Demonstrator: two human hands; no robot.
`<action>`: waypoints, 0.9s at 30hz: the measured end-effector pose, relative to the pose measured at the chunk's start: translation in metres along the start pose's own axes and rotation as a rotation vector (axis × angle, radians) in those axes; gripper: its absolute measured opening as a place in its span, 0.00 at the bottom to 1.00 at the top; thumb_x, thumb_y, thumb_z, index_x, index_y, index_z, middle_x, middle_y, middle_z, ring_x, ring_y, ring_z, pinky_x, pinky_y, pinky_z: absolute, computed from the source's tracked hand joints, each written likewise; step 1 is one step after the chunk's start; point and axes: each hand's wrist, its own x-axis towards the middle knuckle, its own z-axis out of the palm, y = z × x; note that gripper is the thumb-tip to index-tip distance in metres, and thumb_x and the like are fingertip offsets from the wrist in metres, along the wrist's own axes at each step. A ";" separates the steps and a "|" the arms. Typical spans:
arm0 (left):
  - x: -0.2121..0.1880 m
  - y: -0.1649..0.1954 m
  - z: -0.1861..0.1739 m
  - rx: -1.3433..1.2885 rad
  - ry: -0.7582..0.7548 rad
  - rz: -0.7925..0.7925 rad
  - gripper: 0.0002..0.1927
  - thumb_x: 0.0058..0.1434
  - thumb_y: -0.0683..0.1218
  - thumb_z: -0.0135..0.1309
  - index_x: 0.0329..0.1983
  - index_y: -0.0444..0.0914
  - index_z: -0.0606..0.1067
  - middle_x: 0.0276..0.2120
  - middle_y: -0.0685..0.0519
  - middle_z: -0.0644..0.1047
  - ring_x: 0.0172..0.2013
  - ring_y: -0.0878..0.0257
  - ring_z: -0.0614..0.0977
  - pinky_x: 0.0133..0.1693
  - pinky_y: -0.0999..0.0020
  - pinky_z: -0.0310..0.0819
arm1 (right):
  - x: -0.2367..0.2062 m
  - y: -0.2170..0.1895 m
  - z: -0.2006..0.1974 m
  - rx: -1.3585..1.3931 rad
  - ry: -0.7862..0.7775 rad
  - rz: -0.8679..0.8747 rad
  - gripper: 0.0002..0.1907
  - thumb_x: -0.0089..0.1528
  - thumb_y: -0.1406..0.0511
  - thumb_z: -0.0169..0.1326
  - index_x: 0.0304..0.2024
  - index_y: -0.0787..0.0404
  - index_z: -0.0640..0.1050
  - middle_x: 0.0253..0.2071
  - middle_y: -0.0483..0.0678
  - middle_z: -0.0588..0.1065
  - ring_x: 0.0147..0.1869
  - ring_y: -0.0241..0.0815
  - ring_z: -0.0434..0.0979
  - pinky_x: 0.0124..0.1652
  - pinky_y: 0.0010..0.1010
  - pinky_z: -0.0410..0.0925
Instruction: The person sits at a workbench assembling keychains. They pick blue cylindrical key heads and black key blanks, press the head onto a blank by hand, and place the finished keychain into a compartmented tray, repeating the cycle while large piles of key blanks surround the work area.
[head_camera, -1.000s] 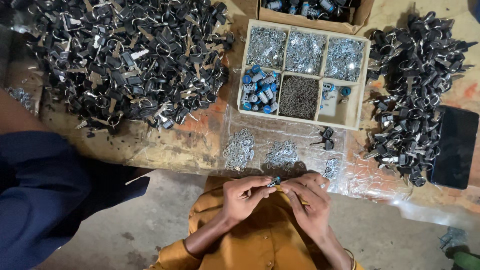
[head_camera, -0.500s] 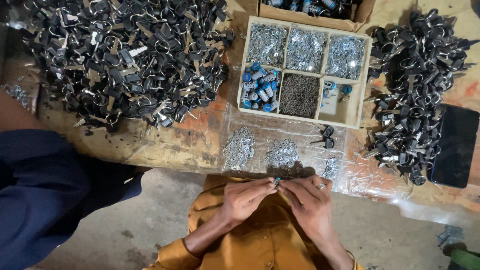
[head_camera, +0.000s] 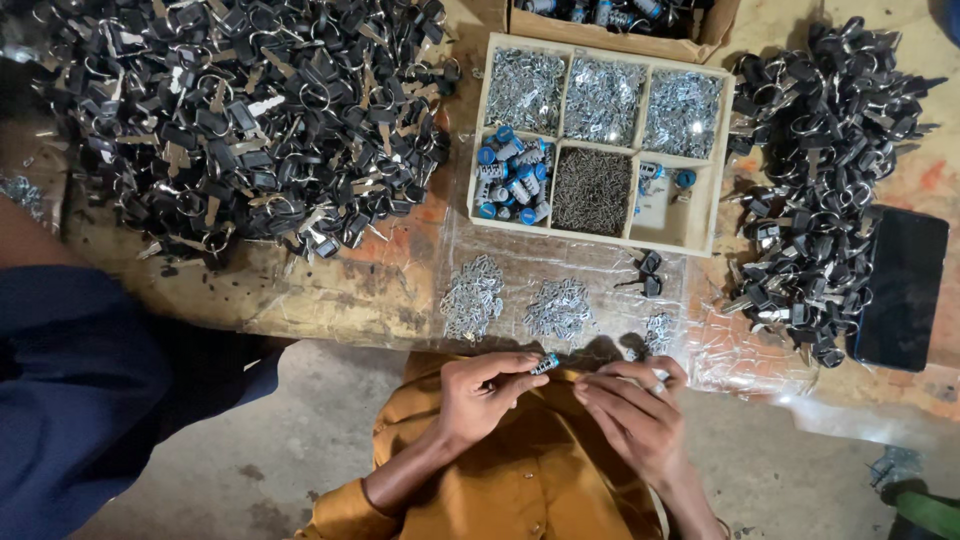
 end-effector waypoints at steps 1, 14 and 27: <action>0.000 0.000 0.000 0.001 0.001 0.021 0.10 0.59 0.37 0.67 0.44 0.33 0.83 0.43 0.47 0.86 0.27 0.70 0.84 0.26 0.77 0.79 | 0.000 -0.002 0.002 0.060 -0.007 0.029 0.12 0.57 0.66 0.68 0.43 0.52 0.83 0.46 0.34 0.80 0.52 0.34 0.77 0.59 0.36 0.58; -0.002 -0.003 0.002 0.109 0.035 0.196 0.12 0.59 0.37 0.67 0.45 0.33 0.82 0.45 0.46 0.85 0.39 0.61 0.88 0.39 0.70 0.85 | 0.021 -0.030 0.021 0.258 0.058 0.353 0.18 0.55 0.70 0.66 0.48 0.62 0.78 0.36 0.42 0.81 0.37 0.36 0.75 0.51 0.30 0.59; -0.001 -0.005 -0.003 0.260 0.033 0.357 0.11 0.57 0.39 0.69 0.42 0.35 0.82 0.43 0.47 0.85 0.41 0.60 0.89 0.38 0.72 0.87 | 0.022 -0.015 -0.003 -0.196 0.019 0.264 0.20 0.51 0.59 0.69 0.45 0.54 0.83 0.50 0.49 0.75 0.57 0.49 0.69 0.58 0.42 0.57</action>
